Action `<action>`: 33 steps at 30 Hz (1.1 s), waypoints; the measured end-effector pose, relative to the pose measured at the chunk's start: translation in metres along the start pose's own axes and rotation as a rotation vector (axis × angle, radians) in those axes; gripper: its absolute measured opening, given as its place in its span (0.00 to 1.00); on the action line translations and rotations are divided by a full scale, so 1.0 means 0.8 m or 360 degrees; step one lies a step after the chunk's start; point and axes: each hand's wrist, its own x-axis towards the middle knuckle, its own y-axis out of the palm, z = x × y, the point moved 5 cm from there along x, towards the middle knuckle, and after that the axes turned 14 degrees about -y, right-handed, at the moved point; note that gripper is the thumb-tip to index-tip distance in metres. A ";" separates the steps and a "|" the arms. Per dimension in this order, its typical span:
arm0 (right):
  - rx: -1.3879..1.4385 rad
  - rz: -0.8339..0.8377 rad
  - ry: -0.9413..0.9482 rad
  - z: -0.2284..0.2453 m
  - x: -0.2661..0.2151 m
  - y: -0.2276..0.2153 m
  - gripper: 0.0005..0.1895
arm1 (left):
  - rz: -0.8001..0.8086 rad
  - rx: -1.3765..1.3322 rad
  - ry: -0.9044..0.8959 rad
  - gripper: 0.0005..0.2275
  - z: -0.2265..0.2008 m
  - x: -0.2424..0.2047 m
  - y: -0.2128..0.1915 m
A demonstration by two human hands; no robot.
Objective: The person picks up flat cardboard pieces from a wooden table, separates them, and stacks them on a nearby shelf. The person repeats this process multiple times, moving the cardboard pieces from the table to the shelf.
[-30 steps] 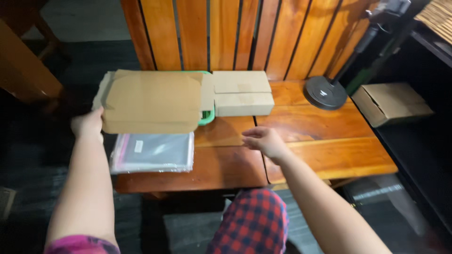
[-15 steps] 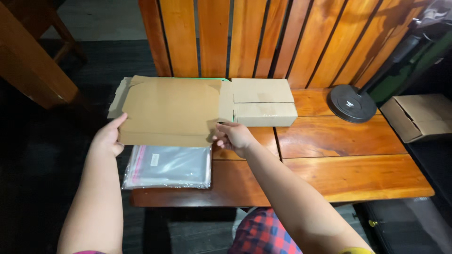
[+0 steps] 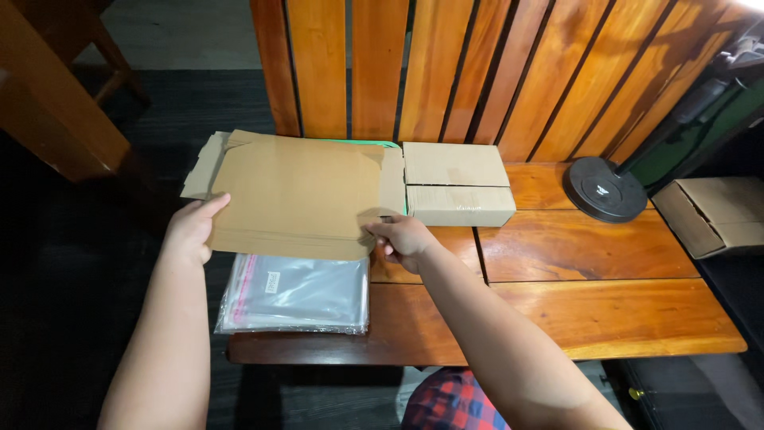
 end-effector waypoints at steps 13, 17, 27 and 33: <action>0.0121 -0.0010 -0.0061 0.035 -0.030 -0.001 0.23 | 0.0265 -0.0264 0.0483 0.18 -0.049 -0.090 -0.012; 0.0168 -0.0026 -0.0165 0.069 -0.063 -0.005 0.28 | 0.0221 -0.0297 0.0550 0.18 -0.073 -0.162 -0.023; 0.0751 -0.0140 -0.0295 0.095 -0.160 -0.041 0.13 | -0.0060 -0.0103 0.0595 0.11 -0.059 -0.301 -0.031; 0.0825 -0.0560 -0.0456 0.062 -0.226 -0.168 0.14 | 0.0158 -0.0207 0.0638 0.20 -0.026 -0.387 0.092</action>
